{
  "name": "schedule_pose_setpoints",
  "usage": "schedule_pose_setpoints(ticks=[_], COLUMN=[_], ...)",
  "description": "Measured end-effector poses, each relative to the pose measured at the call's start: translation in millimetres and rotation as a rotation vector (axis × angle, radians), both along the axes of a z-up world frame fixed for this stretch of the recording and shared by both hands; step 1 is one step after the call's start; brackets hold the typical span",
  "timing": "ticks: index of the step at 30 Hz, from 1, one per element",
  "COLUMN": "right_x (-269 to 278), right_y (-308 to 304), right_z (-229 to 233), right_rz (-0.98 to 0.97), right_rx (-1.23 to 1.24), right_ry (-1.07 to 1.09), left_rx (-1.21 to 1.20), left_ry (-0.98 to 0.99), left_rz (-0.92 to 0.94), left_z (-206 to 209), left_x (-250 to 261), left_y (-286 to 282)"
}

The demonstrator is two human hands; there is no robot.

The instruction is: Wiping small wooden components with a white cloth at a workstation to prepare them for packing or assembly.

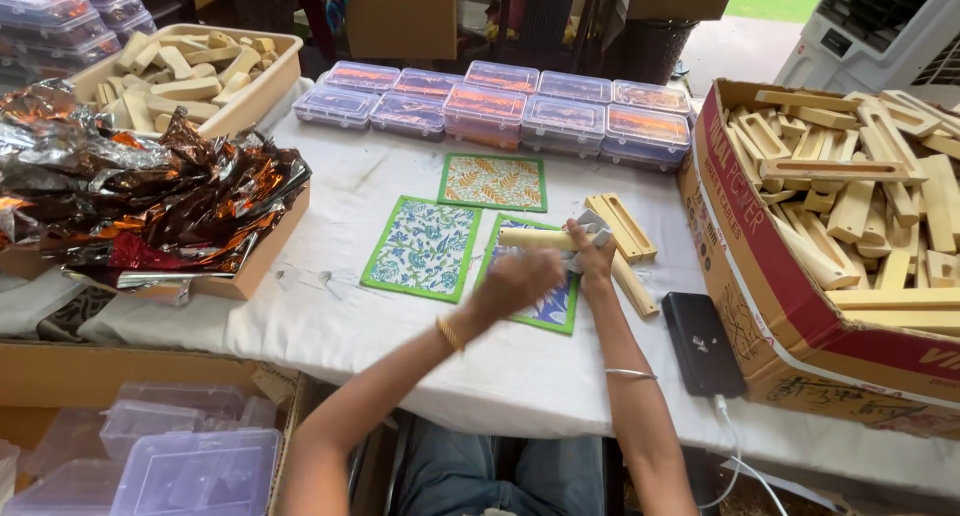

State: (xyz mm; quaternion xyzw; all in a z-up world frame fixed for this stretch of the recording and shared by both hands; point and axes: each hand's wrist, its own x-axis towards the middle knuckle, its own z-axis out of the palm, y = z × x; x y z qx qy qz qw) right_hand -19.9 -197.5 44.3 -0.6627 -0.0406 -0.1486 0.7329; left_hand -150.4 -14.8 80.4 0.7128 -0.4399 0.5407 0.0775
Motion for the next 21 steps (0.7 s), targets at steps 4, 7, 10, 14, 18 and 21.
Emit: schedule_pose_setpoints(ticks=[4,7,10,14,18,21], right_x=[16.2,30.8,33.3,8.4,11.3,15.5], right_y=[-0.8,-7.4,-9.1,6.2,32.7,31.2], right_z=[-4.2,-19.8,-21.2,8.4,-13.8,-16.6], right_rz=[0.015,-0.018,-0.039,0.050,0.178,0.248], right_rx=[0.235,0.429,0.561,0.401,0.162,0.052], right_ry=[0.036,0.108,0.148,0.082,-0.001,-0.036], left_rx=[-0.168,-0.077,-0.052,-0.188,-0.149,-0.150], left_ry=[0.206,0.265,0.473,0.598,0.573,0.529], left_rz=[0.480,0.567,0.522,0.386,0.353,0.262], left_z=[14.6,-30.2,-49.5,-52.2,-98.6,-81.2], left_x=[89.5,128.7,132.8,128.1,160.6,144.7], left_y=[17.3,12.9,2.9,-4.0,2.0,8.8])
